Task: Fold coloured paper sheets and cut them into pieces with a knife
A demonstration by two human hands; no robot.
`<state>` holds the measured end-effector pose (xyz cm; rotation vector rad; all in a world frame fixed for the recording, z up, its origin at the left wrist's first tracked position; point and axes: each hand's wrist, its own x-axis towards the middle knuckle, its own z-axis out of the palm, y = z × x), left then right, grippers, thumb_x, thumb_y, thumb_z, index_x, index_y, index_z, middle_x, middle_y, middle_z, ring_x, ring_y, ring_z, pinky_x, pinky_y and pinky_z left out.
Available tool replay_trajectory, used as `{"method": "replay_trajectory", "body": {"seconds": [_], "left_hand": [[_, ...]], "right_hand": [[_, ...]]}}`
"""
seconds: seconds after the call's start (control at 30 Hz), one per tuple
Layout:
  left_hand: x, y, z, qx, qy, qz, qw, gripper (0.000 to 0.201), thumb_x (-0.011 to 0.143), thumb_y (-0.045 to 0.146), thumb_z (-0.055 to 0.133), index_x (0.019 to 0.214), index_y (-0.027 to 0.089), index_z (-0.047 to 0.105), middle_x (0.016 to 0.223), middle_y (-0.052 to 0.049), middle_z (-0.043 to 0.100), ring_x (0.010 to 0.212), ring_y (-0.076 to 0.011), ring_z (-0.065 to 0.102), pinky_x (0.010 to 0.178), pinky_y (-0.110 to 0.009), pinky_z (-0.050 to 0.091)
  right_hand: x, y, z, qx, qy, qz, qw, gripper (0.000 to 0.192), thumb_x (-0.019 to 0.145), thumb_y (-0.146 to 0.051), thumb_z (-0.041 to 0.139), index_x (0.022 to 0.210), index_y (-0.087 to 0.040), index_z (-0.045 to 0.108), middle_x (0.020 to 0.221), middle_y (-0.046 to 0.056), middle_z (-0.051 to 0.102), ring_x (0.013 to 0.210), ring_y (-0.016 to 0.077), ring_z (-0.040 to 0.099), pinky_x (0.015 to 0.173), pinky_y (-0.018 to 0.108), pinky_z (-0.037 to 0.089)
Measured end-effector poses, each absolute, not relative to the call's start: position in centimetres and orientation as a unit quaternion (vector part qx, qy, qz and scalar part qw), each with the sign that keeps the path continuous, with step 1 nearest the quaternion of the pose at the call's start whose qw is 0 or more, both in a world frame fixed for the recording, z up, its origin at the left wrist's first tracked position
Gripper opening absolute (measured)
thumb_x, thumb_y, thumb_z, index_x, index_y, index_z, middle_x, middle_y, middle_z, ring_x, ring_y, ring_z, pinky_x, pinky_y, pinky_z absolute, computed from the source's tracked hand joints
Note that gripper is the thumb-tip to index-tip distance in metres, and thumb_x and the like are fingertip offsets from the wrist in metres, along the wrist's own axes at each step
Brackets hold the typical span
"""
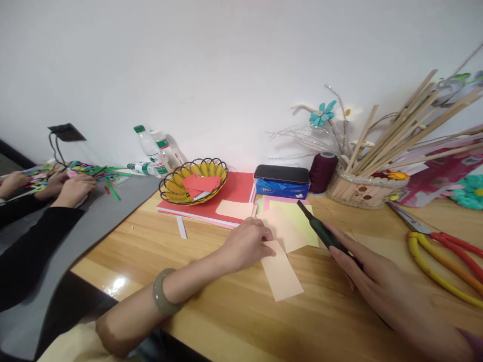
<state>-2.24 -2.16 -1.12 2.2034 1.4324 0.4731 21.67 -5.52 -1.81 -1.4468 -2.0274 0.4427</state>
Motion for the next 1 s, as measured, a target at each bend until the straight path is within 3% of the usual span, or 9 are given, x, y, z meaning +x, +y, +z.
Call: {"method": "replay_trajectory", "body": {"seconds": [0.1, 0.17, 0.37, 0.47, 0.57, 0.67, 0.73, 0.87, 1.0], "left_hand": [[-3.7, -1.6, -0.3, 0.773, 0.522, 0.229, 0.278, 0.018, 0.078, 0.031, 0.061, 0.074, 0.013, 0.064, 0.069, 0.000, 0.063, 0.063, -0.0149, 0.058, 0.054, -0.022, 0.041], [-5.1, -0.8, 0.6, 0.737, 0.537, 0.301, 0.279, 0.024, 0.083, 0.031, 0.053, 0.090, 0.011, 0.064, 0.078, -0.003, 0.067, 0.065, -0.0153, 0.061, 0.055, -0.022, 0.044], [-8.3, 0.5, 1.4, 0.669, 0.677, 0.301, 0.061, 0.031, 0.080, 0.021, 0.054, 0.108, 0.010, 0.060, 0.082, -0.011, 0.068, 0.080, -0.0266, 0.063, 0.067, -0.032, 0.045], [-8.3, -0.3, 0.6, 0.672, 0.694, 0.254, -0.042, 0.038, 0.084, 0.017, 0.047, 0.122, 0.015, 0.053, 0.109, -0.015, 0.063, 0.093, -0.0292, 0.060, 0.072, -0.036, 0.045], [-7.6, -1.4, 0.2, 0.725, 0.630, 0.178, -0.214, 0.040, 0.089, 0.013, 0.038, 0.127, 0.018, 0.049, 0.128, -0.010, 0.053, 0.099, -0.0251, 0.058, 0.075, -0.033, 0.047], [-6.6, -1.9, 0.6, 0.763, 0.534, 0.151, -0.332, 0.044, 0.090, 0.009, 0.035, 0.133, 0.014, 0.042, 0.134, -0.010, 0.048, 0.109, -0.0237, 0.053, 0.088, -0.034, 0.043], [-5.9, -1.8, 1.1, 0.757, 0.520, 0.138, -0.371, 0.046, 0.090, 0.007, 0.033, 0.136, 0.010, 0.036, 0.138, -0.013, 0.042, 0.115, -0.0261, 0.048, 0.094, -0.039, 0.039], [-5.3, -1.0, 1.7, 0.744, 0.549, 0.114, -0.363, 0.048, 0.088, 0.001, 0.032, 0.134, 0.013, 0.039, 0.140, -0.016, 0.037, 0.119, -0.0295, 0.044, 0.095, -0.048, 0.038], [-4.1, -1.8, 0.9, 0.845, 0.479, 0.111, -0.210, 0.029, 0.092, 0.019, 0.040, 0.116, 0.011, 0.054, 0.117, -0.013, 0.060, 0.102, -0.0236, 0.056, 0.087, -0.037, 0.046]], "right_hand": [[21.6, -5.5, -1.9, -0.541, -0.766, 0.165, 0.306, 0.054, 0.088, -0.046, 0.035, 0.129, -0.013, 0.048, 0.130, 0.009, 0.050, 0.116, 0.0224, 0.049, 0.098, 0.038, 0.038], [21.6, -5.5, -2.0, -0.540, -0.766, 0.167, 0.305, 0.053, 0.088, -0.045, 0.035, 0.130, -0.014, 0.047, 0.131, 0.008, 0.050, 0.118, 0.0219, 0.048, 0.099, 0.038, 0.037], [21.6, -5.5, -2.3, -0.540, -0.775, 0.172, 0.280, 0.054, 0.089, -0.045, 0.033, 0.134, -0.016, 0.041, 0.134, 0.007, 0.046, 0.121, 0.0204, 0.045, 0.101, 0.038, 0.035], [21.5, -5.4, -2.3, -0.544, -0.776, 0.163, 0.275, 0.054, 0.090, -0.044, 0.031, 0.134, -0.016, 0.041, 0.135, 0.006, 0.046, 0.121, 0.0204, 0.045, 0.100, 0.037, 0.037], [21.6, -5.4, -2.1, -0.551, -0.781, 0.134, 0.261, 0.053, 0.090, -0.044, 0.029, 0.133, -0.015, 0.042, 0.132, 0.007, 0.050, 0.117, 0.0218, 0.049, 0.096, 0.037, 0.042], [21.9, -5.4, -2.0, -0.592, -0.777, 0.054, 0.205, 0.054, 0.091, -0.042, 0.025, 0.134, -0.014, 0.041, 0.124, 0.011, 0.057, 0.102, 0.0276, 0.060, 0.081, 0.042, 0.052], [22.2, -5.5, -1.9, -0.631, -0.763, -0.014, 0.136, 0.054, 0.091, -0.041, 0.023, 0.135, -0.014, 0.038, 0.115, 0.014, 0.062, 0.081, 0.0306, 0.067, 0.062, 0.046, 0.055], [22.8, -5.3, -1.7, -0.656, -0.744, -0.118, 0.028, 0.050, 0.091, -0.034, 0.021, 0.132, -0.014, 0.043, 0.087, 0.011, 0.065, 0.053, 0.0275, 0.063, 0.037, 0.040, 0.045], [23.4, -5.0, -2.1, -0.636, -0.756, -0.153, 0.024, 0.047, 0.089, -0.029, 0.027, 0.125, -0.009, 0.050, 0.078, 0.014, 0.061, 0.059, 0.0288, 0.062, 0.034, 0.035, 0.038]]}}
